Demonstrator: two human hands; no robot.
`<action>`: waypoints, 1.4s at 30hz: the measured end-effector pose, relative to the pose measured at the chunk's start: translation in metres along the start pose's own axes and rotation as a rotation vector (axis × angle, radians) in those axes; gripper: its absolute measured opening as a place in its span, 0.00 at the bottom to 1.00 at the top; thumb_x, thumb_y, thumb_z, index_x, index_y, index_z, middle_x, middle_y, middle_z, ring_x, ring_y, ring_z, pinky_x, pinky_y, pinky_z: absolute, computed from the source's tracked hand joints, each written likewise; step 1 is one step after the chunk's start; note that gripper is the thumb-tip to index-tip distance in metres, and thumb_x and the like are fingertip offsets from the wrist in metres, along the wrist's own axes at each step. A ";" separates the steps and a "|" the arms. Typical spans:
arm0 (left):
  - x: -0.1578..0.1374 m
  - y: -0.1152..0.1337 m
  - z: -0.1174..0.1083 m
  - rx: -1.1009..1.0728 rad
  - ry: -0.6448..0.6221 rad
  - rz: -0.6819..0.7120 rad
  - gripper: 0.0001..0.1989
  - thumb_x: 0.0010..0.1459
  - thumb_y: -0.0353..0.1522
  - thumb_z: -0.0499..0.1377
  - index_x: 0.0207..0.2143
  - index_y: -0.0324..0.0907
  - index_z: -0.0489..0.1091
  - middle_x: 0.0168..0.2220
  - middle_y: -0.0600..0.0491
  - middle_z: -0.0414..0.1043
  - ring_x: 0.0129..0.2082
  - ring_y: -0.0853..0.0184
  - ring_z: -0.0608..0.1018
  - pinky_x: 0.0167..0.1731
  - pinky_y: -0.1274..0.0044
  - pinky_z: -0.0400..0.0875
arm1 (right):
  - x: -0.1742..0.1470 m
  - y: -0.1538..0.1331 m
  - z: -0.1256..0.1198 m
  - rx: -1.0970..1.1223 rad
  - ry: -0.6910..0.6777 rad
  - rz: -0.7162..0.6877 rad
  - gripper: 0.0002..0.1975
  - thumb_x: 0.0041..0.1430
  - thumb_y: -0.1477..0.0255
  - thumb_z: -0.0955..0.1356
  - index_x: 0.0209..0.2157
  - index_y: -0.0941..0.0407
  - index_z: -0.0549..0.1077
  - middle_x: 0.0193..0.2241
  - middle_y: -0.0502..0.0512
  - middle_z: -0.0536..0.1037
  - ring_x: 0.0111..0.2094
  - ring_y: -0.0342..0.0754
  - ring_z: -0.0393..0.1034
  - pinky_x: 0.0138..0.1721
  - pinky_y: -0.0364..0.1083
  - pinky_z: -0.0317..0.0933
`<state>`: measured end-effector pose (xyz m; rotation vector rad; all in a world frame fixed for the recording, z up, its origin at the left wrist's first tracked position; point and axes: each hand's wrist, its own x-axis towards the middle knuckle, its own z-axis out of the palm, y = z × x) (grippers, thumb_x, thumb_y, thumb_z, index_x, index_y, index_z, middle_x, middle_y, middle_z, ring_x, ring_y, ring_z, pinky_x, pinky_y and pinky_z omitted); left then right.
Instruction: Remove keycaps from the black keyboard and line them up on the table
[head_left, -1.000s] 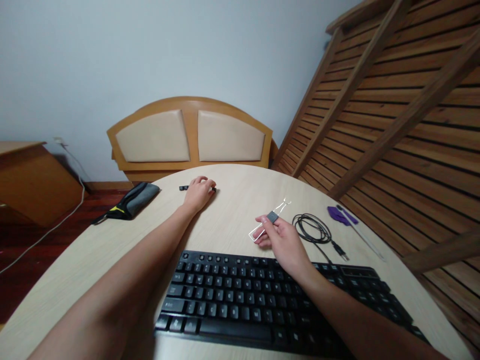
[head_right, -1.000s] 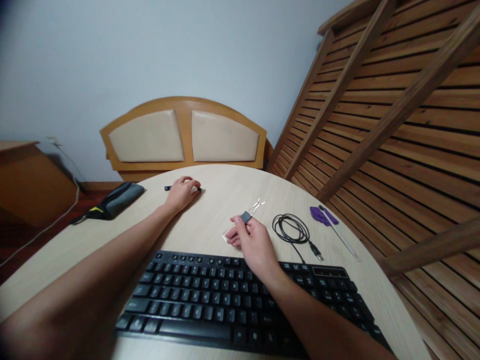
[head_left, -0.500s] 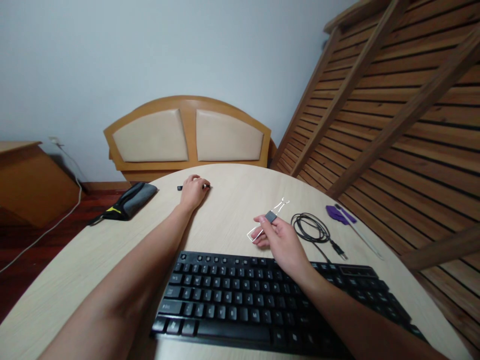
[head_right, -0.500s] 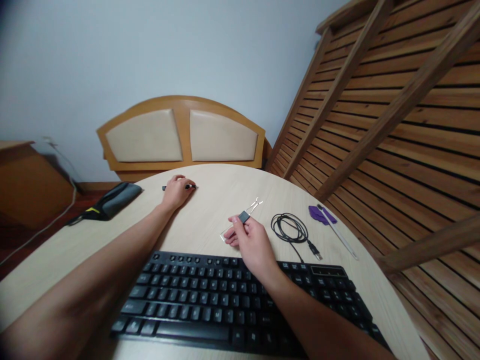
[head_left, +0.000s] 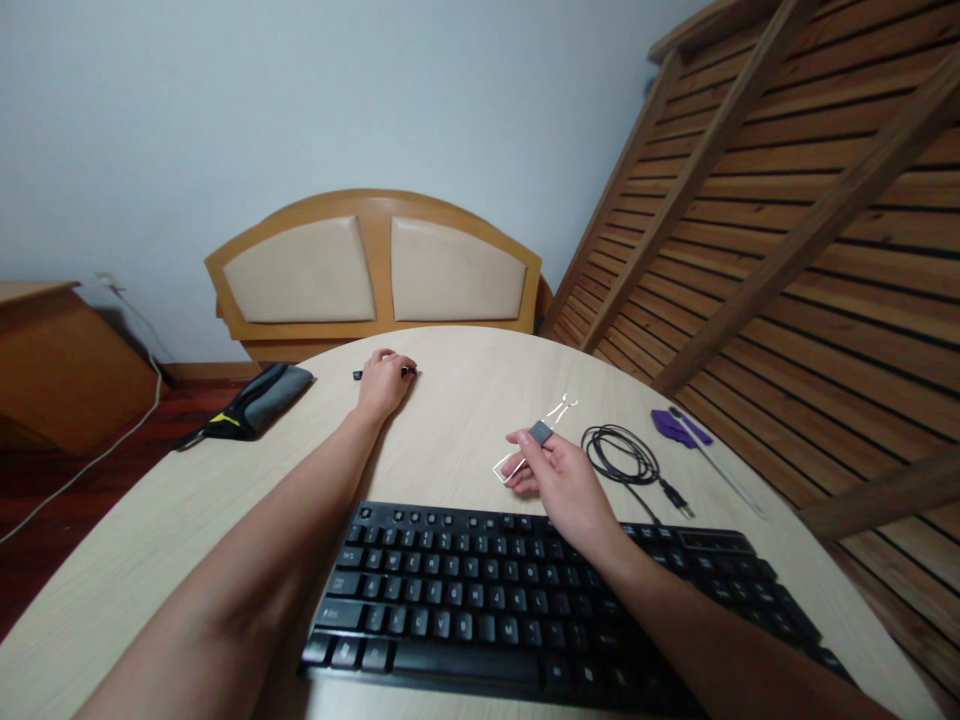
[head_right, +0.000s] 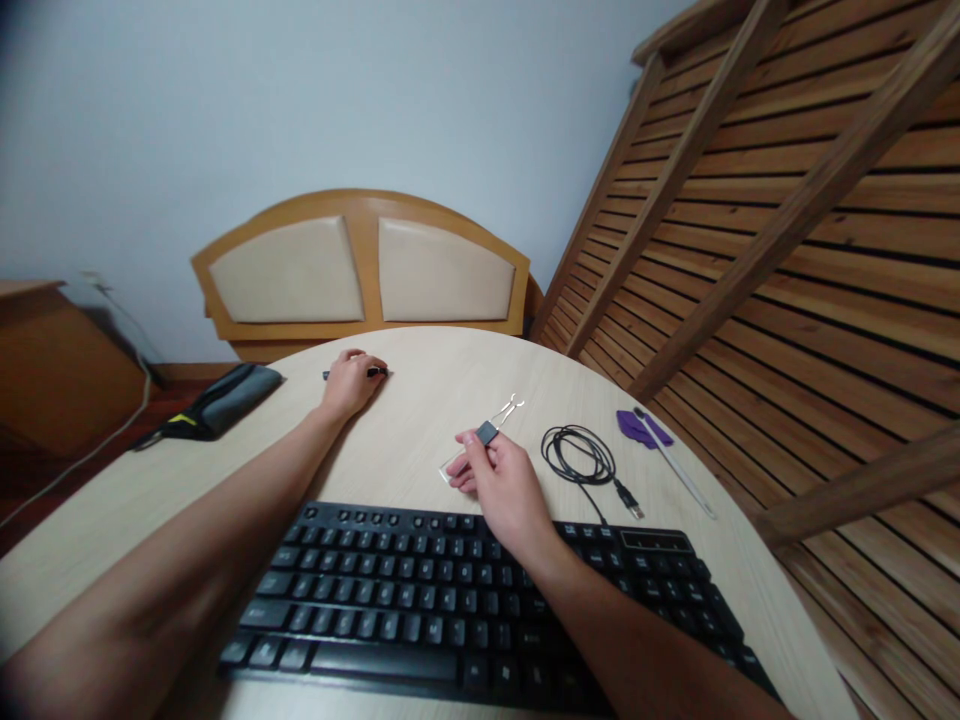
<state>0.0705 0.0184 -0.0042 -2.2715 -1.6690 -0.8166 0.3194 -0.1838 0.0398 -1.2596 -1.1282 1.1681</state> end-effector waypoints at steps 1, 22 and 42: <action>0.000 0.000 0.000 -0.002 0.001 0.001 0.09 0.57 0.30 0.59 0.39 0.44 0.78 0.40 0.46 0.79 0.50 0.50 0.70 0.48 0.63 0.66 | 0.000 0.000 0.000 0.001 -0.001 0.000 0.21 0.55 0.55 0.68 0.36 0.60 0.73 0.22 0.53 0.78 0.21 0.44 0.72 0.24 0.42 0.66; -0.004 0.003 -0.007 -0.132 0.001 0.046 0.10 0.57 0.27 0.57 0.41 0.42 0.75 0.45 0.45 0.76 0.50 0.52 0.69 0.53 0.62 0.63 | 0.000 0.000 0.000 0.003 -0.002 0.003 0.22 0.54 0.54 0.68 0.36 0.60 0.73 0.22 0.54 0.78 0.21 0.43 0.71 0.23 0.41 0.65; -0.143 0.149 -0.113 -0.539 -0.496 0.110 0.17 0.63 0.34 0.53 0.53 0.37 0.66 0.51 0.42 0.70 0.52 0.55 0.71 0.54 0.63 0.66 | 0.001 0.004 -0.004 -0.083 -0.033 -0.120 0.24 0.57 0.51 0.66 0.36 0.60 0.74 0.22 0.52 0.76 0.22 0.43 0.69 0.25 0.42 0.63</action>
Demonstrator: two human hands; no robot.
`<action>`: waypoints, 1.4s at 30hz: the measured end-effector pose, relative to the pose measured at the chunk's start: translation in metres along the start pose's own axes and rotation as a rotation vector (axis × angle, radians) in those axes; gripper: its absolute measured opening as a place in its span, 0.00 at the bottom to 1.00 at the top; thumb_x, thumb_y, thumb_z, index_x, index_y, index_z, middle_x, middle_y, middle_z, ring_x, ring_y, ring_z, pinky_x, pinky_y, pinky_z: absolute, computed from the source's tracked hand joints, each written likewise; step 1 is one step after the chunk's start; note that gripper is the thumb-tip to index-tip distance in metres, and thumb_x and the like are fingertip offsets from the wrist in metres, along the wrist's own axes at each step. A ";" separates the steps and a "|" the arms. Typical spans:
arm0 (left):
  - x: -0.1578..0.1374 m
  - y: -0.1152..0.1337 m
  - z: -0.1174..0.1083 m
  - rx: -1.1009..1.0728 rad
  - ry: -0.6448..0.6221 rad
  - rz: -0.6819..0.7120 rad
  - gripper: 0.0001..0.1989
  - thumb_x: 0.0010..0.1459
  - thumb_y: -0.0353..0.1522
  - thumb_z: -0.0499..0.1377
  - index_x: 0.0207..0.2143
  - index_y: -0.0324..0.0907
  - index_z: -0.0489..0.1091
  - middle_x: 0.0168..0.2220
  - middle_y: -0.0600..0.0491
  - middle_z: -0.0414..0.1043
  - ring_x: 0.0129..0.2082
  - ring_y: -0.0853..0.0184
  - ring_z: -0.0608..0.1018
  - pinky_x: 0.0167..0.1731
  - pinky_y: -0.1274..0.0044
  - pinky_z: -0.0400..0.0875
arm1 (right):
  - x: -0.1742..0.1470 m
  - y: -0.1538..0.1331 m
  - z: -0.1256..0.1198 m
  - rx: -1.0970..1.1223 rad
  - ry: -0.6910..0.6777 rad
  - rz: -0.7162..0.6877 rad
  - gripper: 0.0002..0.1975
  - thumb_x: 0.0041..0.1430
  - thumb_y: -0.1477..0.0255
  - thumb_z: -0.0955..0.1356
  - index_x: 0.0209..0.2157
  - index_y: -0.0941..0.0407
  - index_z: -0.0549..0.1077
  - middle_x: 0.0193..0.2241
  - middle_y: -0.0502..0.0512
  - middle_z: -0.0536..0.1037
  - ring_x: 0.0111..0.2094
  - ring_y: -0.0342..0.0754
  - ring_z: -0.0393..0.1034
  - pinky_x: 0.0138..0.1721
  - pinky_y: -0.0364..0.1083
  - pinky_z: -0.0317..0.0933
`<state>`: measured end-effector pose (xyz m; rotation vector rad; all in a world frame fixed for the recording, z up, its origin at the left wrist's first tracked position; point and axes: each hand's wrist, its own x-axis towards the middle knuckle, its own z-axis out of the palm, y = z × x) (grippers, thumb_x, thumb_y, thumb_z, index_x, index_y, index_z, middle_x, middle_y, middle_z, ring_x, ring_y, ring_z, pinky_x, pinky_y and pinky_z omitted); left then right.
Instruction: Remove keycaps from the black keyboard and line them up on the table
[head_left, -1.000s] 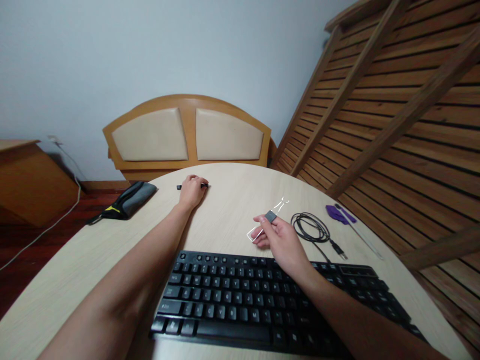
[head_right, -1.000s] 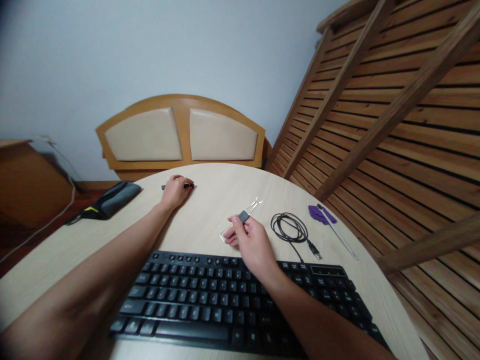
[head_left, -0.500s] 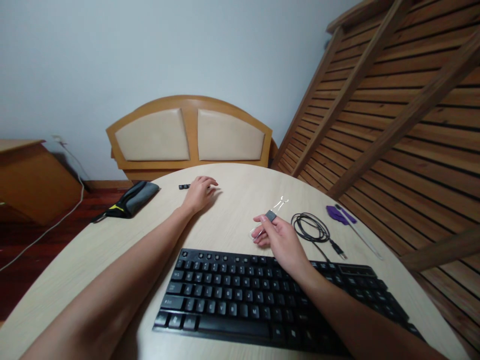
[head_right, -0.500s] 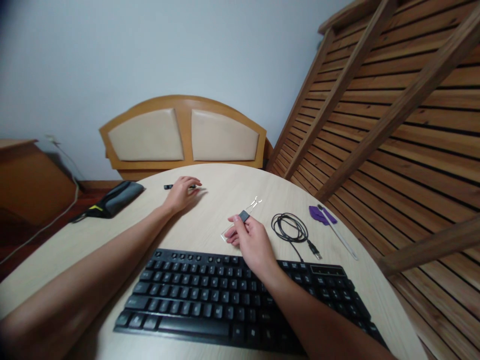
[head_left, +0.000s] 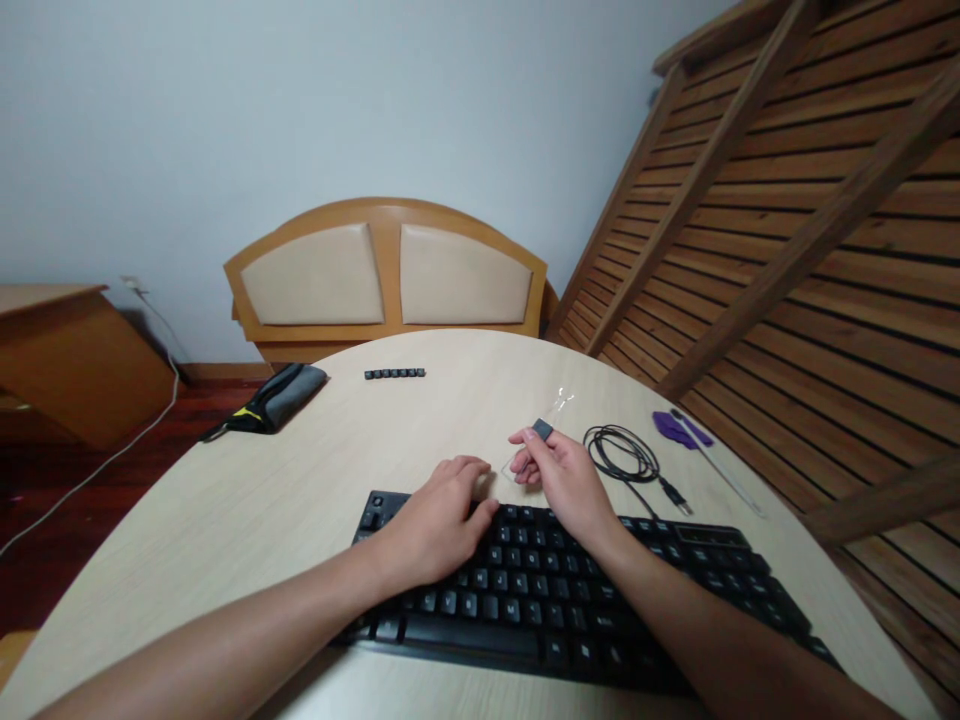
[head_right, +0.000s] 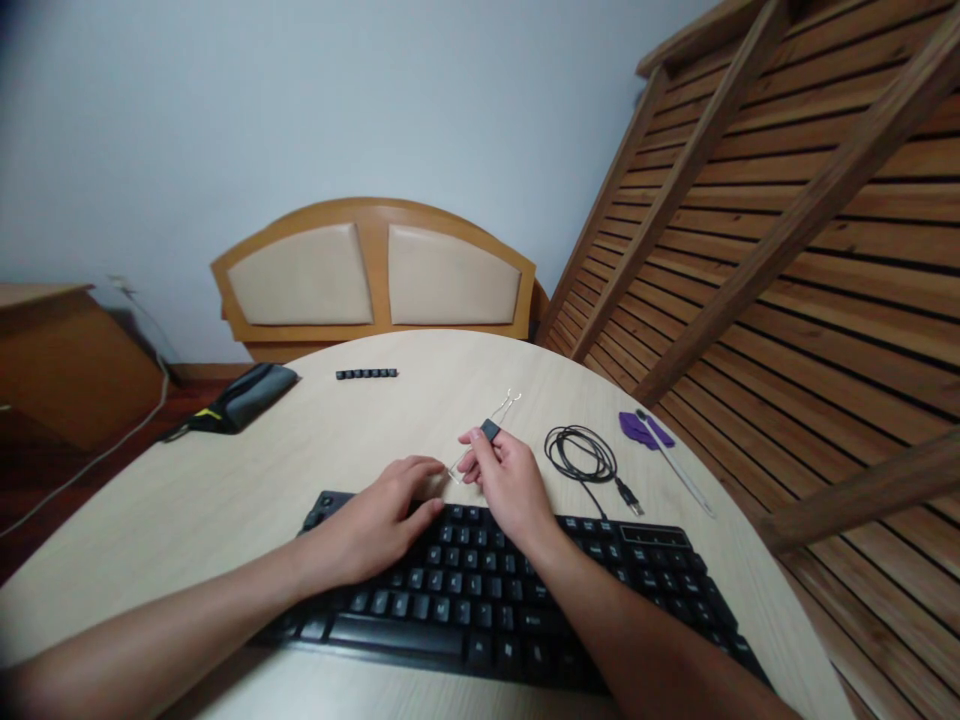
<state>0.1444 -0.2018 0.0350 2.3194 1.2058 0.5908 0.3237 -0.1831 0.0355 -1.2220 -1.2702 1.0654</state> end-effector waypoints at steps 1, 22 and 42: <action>-0.004 0.003 0.001 -0.009 0.024 -0.002 0.18 0.63 0.35 0.54 0.53 0.38 0.65 0.52 0.42 0.69 0.53 0.55 0.70 0.55 0.62 0.65 | 0.000 0.000 0.000 -0.006 -0.003 -0.006 0.24 0.57 0.52 0.66 0.36 0.60 0.75 0.22 0.52 0.76 0.22 0.43 0.69 0.26 0.42 0.63; -0.003 0.003 -0.004 -0.546 0.289 -0.002 0.09 0.65 0.33 0.55 0.47 0.45 0.70 0.44 0.51 0.70 0.41 0.65 0.73 0.37 0.75 0.69 | -0.015 -0.005 -0.002 -0.446 -0.336 -0.351 0.18 0.64 0.65 0.65 0.22 0.58 0.72 0.22 0.47 0.68 0.26 0.42 0.63 0.29 0.41 0.54; 0.002 0.004 -0.006 -0.590 0.269 -0.094 0.06 0.65 0.34 0.53 0.37 0.41 0.67 0.34 0.53 0.71 0.35 0.65 0.73 0.36 0.74 0.68 | -0.037 -0.032 -0.028 -0.926 -0.585 -0.135 0.14 0.62 0.63 0.68 0.47 0.54 0.75 0.43 0.57 0.75 0.49 0.54 0.67 0.52 0.51 0.58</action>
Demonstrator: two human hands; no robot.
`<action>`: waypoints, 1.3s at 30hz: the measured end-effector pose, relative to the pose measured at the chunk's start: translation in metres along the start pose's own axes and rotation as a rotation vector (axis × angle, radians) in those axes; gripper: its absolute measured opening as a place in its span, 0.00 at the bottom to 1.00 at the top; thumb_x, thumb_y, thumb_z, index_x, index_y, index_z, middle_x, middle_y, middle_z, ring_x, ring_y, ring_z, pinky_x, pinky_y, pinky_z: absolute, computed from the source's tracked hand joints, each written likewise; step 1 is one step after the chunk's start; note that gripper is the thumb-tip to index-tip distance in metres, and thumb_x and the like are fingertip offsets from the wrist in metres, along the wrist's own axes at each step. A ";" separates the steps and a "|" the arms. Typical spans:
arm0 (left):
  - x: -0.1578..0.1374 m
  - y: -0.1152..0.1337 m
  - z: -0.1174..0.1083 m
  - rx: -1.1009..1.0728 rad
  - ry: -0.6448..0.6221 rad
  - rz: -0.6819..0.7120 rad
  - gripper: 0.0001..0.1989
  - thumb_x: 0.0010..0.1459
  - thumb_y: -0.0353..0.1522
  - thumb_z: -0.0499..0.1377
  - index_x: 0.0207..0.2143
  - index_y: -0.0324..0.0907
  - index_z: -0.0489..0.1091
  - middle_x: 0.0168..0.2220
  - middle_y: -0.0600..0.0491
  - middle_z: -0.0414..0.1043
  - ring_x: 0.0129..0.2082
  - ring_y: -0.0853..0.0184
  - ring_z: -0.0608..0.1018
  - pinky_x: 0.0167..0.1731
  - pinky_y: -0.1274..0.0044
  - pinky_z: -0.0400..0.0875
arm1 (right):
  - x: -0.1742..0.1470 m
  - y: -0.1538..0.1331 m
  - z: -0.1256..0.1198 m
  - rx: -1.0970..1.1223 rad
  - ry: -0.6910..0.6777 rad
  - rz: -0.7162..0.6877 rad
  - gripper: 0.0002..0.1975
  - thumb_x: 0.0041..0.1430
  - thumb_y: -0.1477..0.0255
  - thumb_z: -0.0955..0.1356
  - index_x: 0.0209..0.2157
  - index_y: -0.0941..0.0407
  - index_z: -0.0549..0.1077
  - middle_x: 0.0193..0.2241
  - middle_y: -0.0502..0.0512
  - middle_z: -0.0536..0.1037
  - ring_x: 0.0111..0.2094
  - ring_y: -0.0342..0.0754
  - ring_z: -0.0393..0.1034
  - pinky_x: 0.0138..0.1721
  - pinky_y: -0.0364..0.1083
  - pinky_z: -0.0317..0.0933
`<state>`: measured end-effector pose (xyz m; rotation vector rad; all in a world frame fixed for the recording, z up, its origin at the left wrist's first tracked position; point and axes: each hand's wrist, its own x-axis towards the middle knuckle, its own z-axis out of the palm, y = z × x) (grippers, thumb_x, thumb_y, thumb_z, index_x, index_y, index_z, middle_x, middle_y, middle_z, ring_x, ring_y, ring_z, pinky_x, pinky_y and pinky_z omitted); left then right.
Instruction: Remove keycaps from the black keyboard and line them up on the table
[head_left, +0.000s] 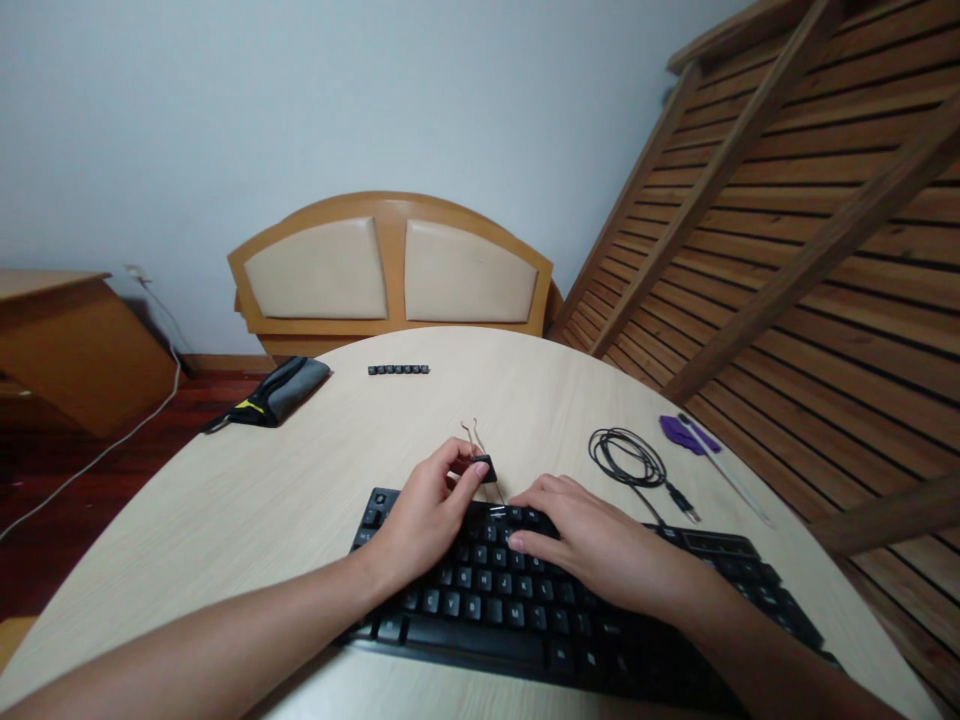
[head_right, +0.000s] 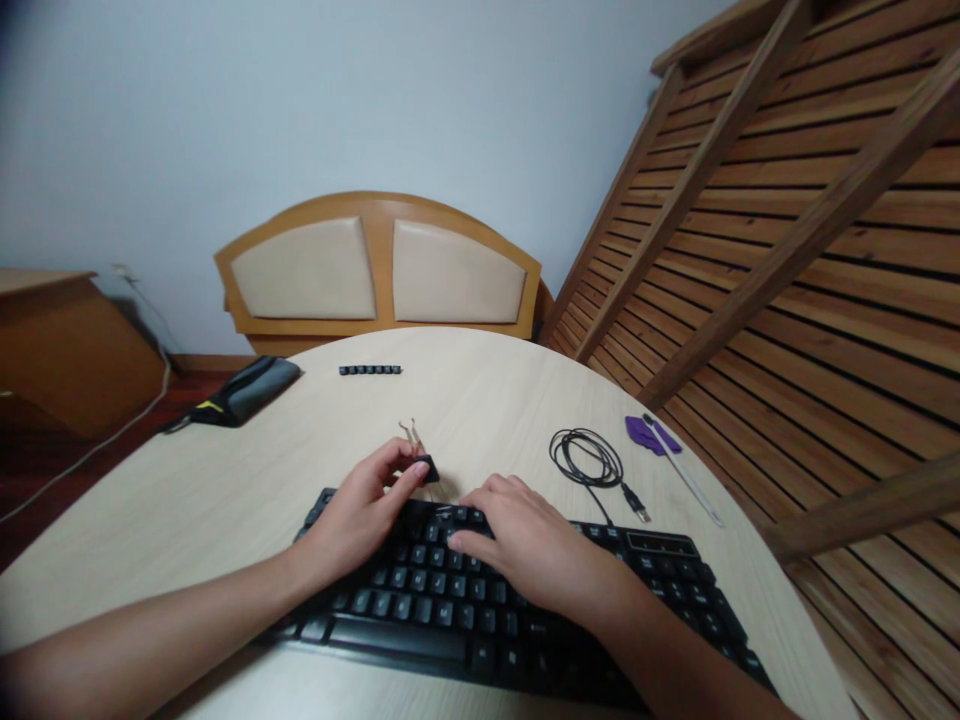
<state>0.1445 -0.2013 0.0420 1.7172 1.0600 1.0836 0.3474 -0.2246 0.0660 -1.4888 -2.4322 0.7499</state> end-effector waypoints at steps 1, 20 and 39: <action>0.001 0.004 -0.002 0.001 -0.007 -0.003 0.06 0.65 0.34 0.53 0.37 0.41 0.67 0.34 0.53 0.71 0.35 0.65 0.73 0.35 0.74 0.68 | 0.002 0.000 0.003 0.007 0.020 -0.009 0.14 0.61 0.64 0.69 0.47 0.54 0.75 0.43 0.57 0.75 0.48 0.54 0.67 0.52 0.51 0.59; 0.009 -0.014 -0.015 -0.075 0.046 -0.002 0.10 0.64 0.36 0.55 0.41 0.40 0.68 0.35 0.51 0.71 0.35 0.65 0.74 0.34 0.75 0.70 | 0.024 -0.008 0.033 0.113 0.280 -0.103 0.09 0.57 0.68 0.70 0.41 0.54 0.75 0.39 0.54 0.78 0.43 0.51 0.71 0.47 0.50 0.62; 0.008 -0.013 -0.016 -0.142 -0.038 -0.040 0.07 0.62 0.35 0.57 0.36 0.40 0.69 0.32 0.53 0.72 0.31 0.68 0.75 0.31 0.76 0.70 | 0.029 -0.003 0.033 0.076 0.312 -0.109 0.07 0.57 0.75 0.66 0.36 0.54 0.74 0.35 0.52 0.78 0.39 0.49 0.72 0.44 0.49 0.63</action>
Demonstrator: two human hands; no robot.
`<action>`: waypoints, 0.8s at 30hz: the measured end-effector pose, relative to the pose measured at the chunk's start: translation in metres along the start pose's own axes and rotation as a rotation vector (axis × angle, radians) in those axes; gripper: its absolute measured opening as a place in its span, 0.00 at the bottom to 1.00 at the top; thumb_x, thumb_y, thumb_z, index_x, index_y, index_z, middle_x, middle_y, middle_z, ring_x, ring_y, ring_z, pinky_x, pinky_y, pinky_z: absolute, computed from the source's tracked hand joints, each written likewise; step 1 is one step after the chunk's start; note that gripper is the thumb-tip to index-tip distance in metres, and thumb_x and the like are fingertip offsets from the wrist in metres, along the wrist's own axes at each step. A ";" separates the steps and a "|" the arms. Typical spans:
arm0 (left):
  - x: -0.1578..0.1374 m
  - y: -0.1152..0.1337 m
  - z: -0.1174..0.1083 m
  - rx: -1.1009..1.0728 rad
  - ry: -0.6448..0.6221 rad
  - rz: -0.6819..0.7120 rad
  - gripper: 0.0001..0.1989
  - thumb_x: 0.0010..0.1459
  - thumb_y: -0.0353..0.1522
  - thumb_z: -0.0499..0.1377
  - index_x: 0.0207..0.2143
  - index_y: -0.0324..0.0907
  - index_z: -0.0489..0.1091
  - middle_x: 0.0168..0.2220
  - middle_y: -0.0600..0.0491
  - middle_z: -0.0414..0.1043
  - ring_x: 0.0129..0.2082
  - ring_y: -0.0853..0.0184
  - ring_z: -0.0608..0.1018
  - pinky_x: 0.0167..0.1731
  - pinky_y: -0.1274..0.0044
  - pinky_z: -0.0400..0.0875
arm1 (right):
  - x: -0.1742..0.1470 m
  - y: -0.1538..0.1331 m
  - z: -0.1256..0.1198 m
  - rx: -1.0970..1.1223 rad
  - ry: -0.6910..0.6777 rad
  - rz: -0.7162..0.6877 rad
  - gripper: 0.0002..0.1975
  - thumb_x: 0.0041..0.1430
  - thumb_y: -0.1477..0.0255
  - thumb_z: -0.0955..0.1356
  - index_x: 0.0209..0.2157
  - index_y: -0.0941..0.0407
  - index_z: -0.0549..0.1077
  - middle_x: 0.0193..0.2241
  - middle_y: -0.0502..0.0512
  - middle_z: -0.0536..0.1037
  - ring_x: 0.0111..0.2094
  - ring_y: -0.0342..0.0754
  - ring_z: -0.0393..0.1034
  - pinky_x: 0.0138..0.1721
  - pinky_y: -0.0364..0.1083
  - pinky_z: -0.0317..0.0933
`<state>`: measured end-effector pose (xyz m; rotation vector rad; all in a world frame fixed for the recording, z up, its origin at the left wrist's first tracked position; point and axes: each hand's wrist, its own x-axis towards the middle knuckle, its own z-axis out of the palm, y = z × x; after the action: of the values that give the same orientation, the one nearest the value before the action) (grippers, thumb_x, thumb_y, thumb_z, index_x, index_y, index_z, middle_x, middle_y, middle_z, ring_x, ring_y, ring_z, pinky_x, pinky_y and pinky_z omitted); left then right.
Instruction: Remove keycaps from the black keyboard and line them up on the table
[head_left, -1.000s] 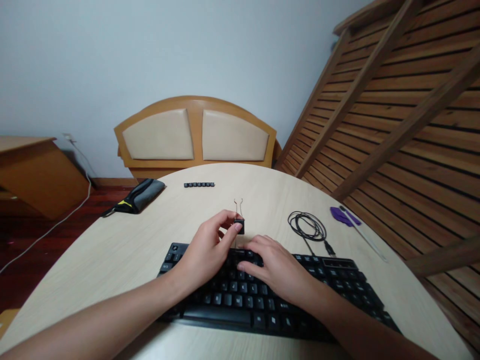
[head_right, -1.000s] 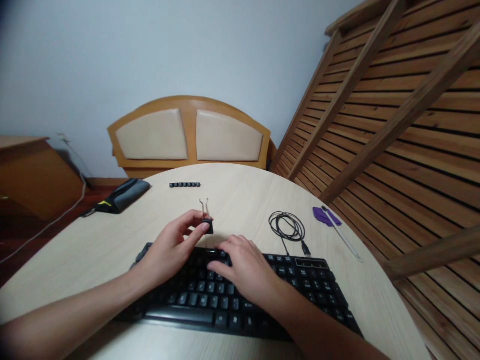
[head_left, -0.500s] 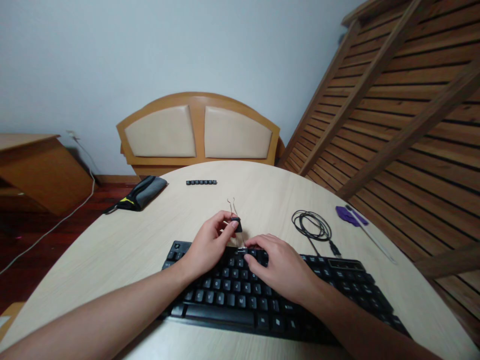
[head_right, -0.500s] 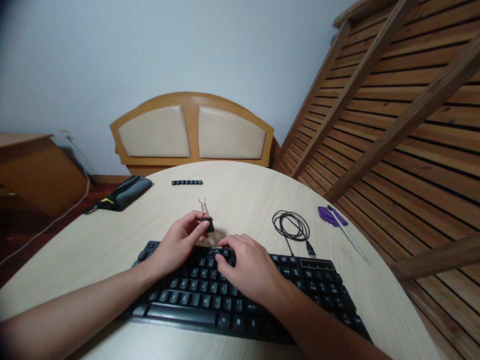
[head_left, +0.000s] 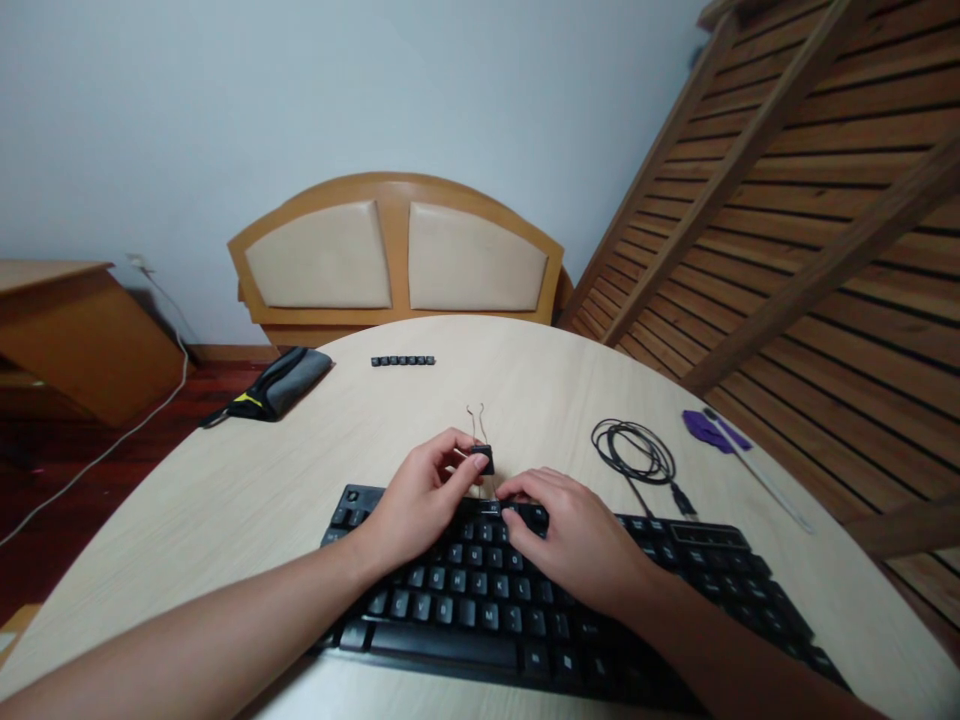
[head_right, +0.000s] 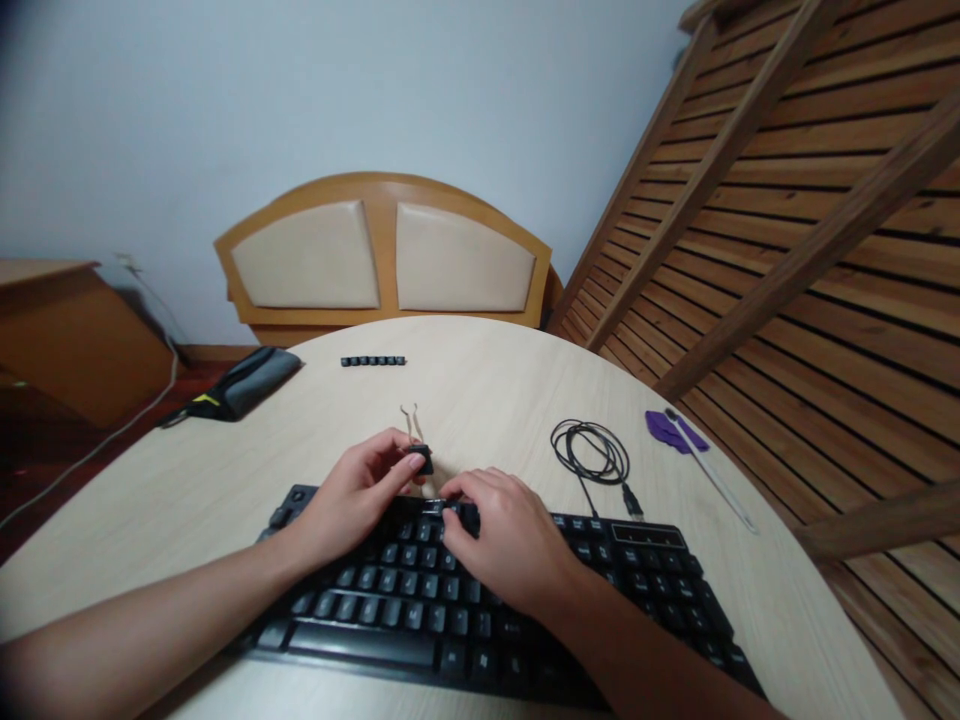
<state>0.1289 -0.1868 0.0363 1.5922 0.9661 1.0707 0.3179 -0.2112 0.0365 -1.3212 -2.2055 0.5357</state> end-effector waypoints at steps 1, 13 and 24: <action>0.000 0.000 0.000 0.001 0.000 0.004 0.06 0.62 0.35 0.57 0.36 0.40 0.69 0.32 0.53 0.72 0.31 0.68 0.75 0.31 0.76 0.70 | 0.000 0.000 0.000 0.000 -0.001 0.000 0.07 0.57 0.76 0.66 0.36 0.54 0.74 0.35 0.52 0.78 0.39 0.49 0.72 0.44 0.49 0.63; -0.002 0.005 0.001 -0.005 -0.014 0.016 0.05 0.62 0.33 0.57 0.35 0.40 0.69 0.30 0.54 0.72 0.30 0.69 0.73 0.31 0.77 0.67 | 0.001 -0.002 0.000 -0.002 -0.016 0.031 0.05 0.56 0.70 0.69 0.36 0.53 0.75 0.35 0.53 0.79 0.39 0.51 0.72 0.44 0.50 0.63; -0.003 0.003 0.003 -0.051 -0.076 -0.019 0.05 0.61 0.33 0.58 0.33 0.40 0.70 0.31 0.55 0.72 0.32 0.67 0.75 0.35 0.76 0.69 | -0.001 -0.003 0.001 -0.035 -0.042 0.054 0.10 0.52 0.67 0.72 0.36 0.54 0.74 0.35 0.52 0.79 0.39 0.52 0.72 0.43 0.51 0.63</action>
<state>0.1311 -0.1907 0.0384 1.5683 0.8947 1.0071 0.3160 -0.2128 0.0374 -1.4031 -2.2280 0.5520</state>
